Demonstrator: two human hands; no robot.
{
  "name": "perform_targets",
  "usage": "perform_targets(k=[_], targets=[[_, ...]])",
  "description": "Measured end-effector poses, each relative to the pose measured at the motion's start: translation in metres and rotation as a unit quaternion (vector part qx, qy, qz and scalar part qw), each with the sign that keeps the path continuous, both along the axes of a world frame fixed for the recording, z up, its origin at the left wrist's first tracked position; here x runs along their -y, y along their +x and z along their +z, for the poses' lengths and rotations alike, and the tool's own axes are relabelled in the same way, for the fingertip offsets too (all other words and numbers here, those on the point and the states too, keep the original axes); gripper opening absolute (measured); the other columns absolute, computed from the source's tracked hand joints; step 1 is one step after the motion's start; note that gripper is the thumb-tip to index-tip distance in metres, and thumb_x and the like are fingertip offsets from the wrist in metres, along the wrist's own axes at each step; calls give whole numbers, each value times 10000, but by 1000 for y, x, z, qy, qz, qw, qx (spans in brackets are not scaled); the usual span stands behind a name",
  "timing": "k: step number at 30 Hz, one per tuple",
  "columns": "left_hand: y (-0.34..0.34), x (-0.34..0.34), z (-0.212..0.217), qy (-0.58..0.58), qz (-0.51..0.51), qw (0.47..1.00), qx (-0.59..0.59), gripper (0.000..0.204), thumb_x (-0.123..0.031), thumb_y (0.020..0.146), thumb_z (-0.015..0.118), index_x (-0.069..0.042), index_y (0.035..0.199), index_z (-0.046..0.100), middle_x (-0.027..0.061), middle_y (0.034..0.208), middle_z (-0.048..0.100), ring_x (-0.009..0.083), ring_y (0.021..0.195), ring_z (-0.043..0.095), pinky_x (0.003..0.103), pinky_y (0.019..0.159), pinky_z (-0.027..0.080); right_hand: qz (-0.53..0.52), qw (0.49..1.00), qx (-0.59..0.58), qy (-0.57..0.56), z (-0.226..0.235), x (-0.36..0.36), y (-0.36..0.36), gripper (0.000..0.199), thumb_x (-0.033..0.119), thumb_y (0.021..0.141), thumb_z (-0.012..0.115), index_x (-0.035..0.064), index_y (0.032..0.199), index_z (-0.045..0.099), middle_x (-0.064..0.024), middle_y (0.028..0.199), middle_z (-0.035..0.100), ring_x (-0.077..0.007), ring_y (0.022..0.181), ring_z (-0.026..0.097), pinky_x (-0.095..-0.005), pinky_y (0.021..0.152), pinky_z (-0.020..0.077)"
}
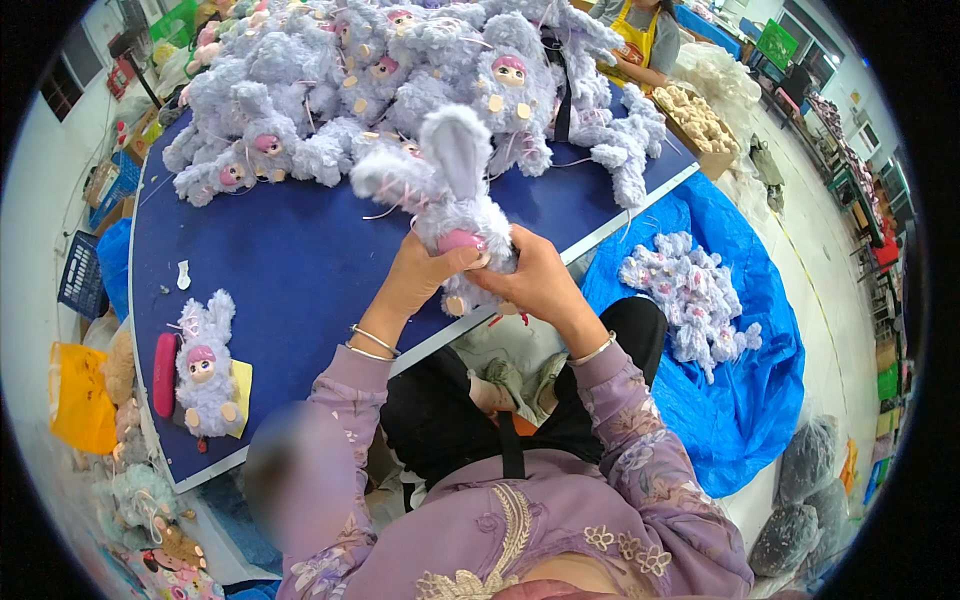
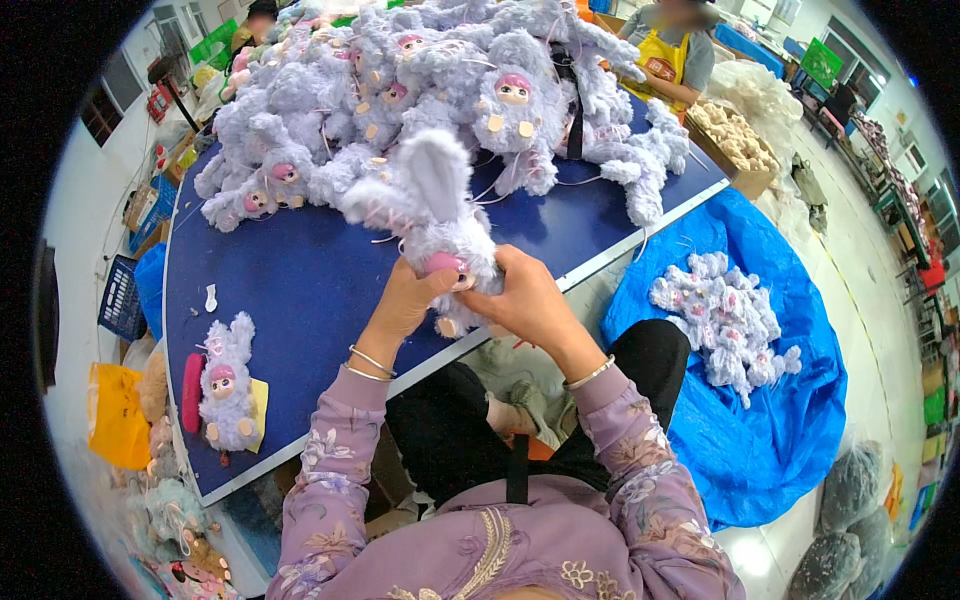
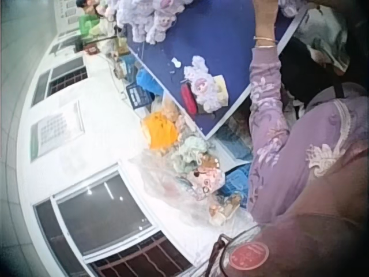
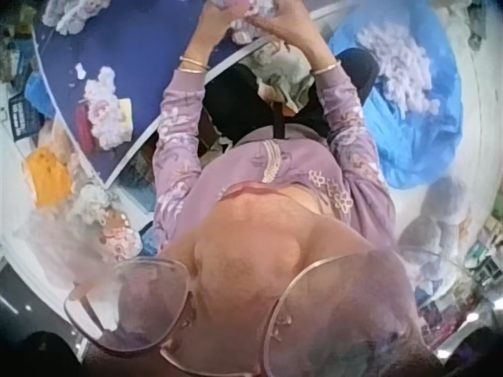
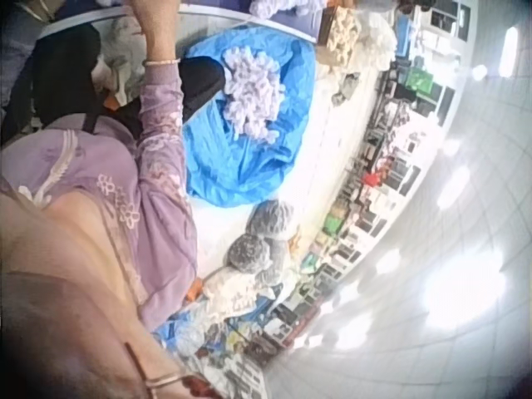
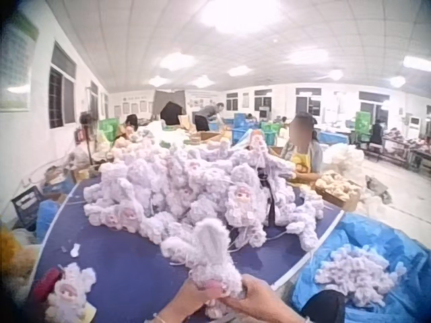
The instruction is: The person assembles small purple stuffed bunny toys at a factory workstation. They pick up each toy, adjust the ears and body, and use a small tool to trim or secure parts before placing the finished toy on the table.
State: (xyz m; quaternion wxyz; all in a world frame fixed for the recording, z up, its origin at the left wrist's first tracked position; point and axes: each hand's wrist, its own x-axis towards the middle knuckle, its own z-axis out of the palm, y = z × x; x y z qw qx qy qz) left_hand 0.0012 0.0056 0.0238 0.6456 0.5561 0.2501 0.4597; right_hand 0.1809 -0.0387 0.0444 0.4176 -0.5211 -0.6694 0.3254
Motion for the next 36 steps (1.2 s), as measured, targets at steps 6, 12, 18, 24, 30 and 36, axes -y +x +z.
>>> perform_targets(k=[6,12,18,24,30,36], targets=[[-4,2,1,-1,8,999,42,461,-195,761,737,5,1137,561,56,1029,615,126,904,605,285,808,523,54,985,-140,-84,25,-3,22,365,262,749,767,-6,969,655,-15,854,631,-64,691,555,-224,631,451],[-2,7,6,38,-17,999,-18,508,-172,751,727,3,1182,521,58,1044,607,126,914,604,284,816,523,-26,989,-143,-6,37,-15,4,235,196,853,678,-29,911,645,-5,776,619,-55,705,509,-235,630,427],[-1,5,4,12,-7,1000,-4,516,-158,749,727,2,1189,510,63,1040,604,132,910,609,285,802,534,-45,994,-88,37,26,-19,7,187,161,883,637,-21,842,634,2,673,576,-47,628,461,-241,552,388],[-3,3,2,30,-5,1000,-8,512,-155,750,729,1,1185,508,71,1042,602,135,907,606,287,804,539,-24,973,-220,-71,40,-14,11,221,200,908,613,8,806,651,31,699,581,-28,597,442,-209,522,347],[1,6,3,14,-9,1000,3,528,-153,757,728,1,1204,493,71,1060,596,135,941,597,289,803,540,68,922,-363,-114,34,-14,8,227,251,943,554,65,812,551,57,670,422,-47,547,366,-212,500,305],[-6,-6,-4,22,33,999,-31,534,-132,771,693,-3,1240,472,74,1098,584,137,963,591,300,823,524,153,869,-461,-99,63,1,15,292,243,976,445,110,718,416,35,651,326,-55,474,295,-222,437,221]])
